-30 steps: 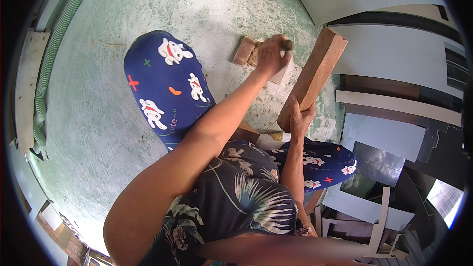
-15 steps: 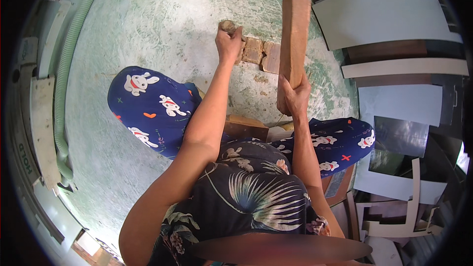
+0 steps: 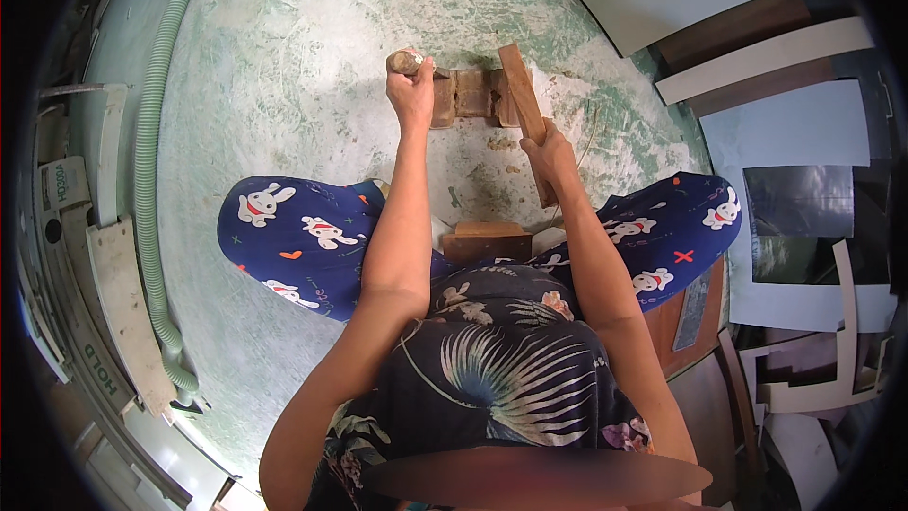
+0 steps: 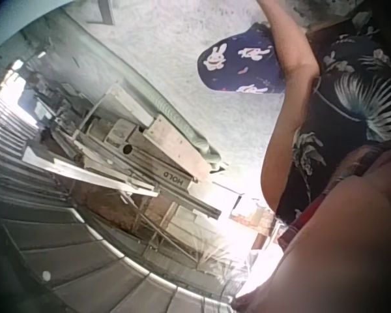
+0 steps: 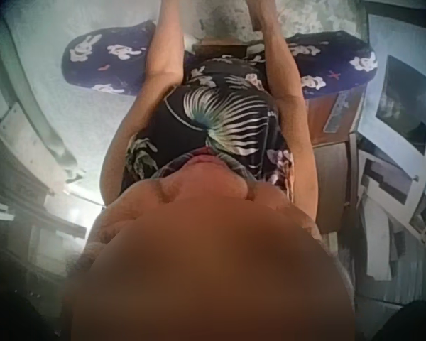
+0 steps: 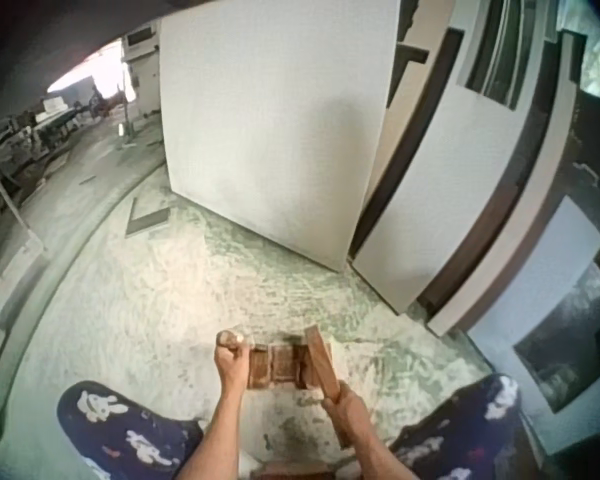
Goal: Chiseling a piece of wood using a hammer and a chisel.
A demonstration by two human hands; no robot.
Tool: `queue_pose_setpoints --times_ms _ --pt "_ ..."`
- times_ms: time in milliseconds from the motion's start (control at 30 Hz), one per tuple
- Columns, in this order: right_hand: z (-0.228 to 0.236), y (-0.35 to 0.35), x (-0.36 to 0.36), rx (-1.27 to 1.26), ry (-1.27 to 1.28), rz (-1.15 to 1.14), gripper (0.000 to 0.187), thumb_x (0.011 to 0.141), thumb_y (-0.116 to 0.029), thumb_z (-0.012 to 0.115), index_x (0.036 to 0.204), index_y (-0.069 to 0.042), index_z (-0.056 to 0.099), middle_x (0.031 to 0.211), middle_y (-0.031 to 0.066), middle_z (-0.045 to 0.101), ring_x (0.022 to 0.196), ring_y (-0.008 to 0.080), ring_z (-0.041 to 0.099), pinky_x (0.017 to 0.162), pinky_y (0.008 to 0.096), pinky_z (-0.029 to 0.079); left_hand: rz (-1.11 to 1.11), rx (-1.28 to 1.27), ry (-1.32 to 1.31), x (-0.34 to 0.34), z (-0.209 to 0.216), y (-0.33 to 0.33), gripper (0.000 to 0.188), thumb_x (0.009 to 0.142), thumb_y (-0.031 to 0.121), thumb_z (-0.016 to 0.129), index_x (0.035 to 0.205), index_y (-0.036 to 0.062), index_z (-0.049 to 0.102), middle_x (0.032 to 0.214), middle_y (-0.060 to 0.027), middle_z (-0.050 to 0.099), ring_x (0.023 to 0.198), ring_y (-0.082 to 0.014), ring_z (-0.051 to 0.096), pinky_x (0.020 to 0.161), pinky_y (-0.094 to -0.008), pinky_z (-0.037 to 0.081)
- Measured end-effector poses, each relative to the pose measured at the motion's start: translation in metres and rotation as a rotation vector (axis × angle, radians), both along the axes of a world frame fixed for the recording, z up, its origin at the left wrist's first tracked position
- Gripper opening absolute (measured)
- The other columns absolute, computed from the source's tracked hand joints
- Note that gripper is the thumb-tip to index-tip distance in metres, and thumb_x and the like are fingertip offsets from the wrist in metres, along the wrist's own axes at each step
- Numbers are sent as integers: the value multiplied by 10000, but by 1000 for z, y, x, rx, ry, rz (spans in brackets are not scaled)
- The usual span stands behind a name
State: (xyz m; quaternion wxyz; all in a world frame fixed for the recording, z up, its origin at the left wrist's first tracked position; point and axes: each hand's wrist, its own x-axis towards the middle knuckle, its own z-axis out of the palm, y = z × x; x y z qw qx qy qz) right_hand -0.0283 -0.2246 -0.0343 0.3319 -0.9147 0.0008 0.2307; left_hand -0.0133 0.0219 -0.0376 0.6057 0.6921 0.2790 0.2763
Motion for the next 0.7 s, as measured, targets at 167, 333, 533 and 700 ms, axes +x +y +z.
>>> queue_pose_setpoints --times_ms 167,333,533,700 --pt "-1 0 2 -22 92 -17 674 771 -295 666 1346 -11 458 1034 291 645 990 407 635 863 429 493 -17 19 11 -1 -2 1 230 836 163 707 984 14 614 899 -68 643 825 -146 602 757 -299 480" --pt "2 0 2 -43 115 3 685 764 -290 662 1357 -21 448 1034 290 646 990 401 637 863 425 497 -48 -25 -41 -1 -6 -1 236 825 134 714 998 17 605 908 -63 640 828 -138 599 759 -289 480" --pt "-8 -3 -1 -31 51 -34 535 755 -279 636 1212 -26 522 996 274 654 956 417 637 844 467 500 -111 96 76 1 -1 -4 240 815 113 716 1006 24 601 900 -60 637 813 -137 600 746 -285 483" --pt "-7 -2 -1 -20 87 -34 661 755 -275 663 1334 -16 475 1017 286 649 978 396 641 853 422 497 -127 147 82 7 2 -2 251 807 138 729 993 18 611 870 -63 648 797 -144 612 729 -284 486"
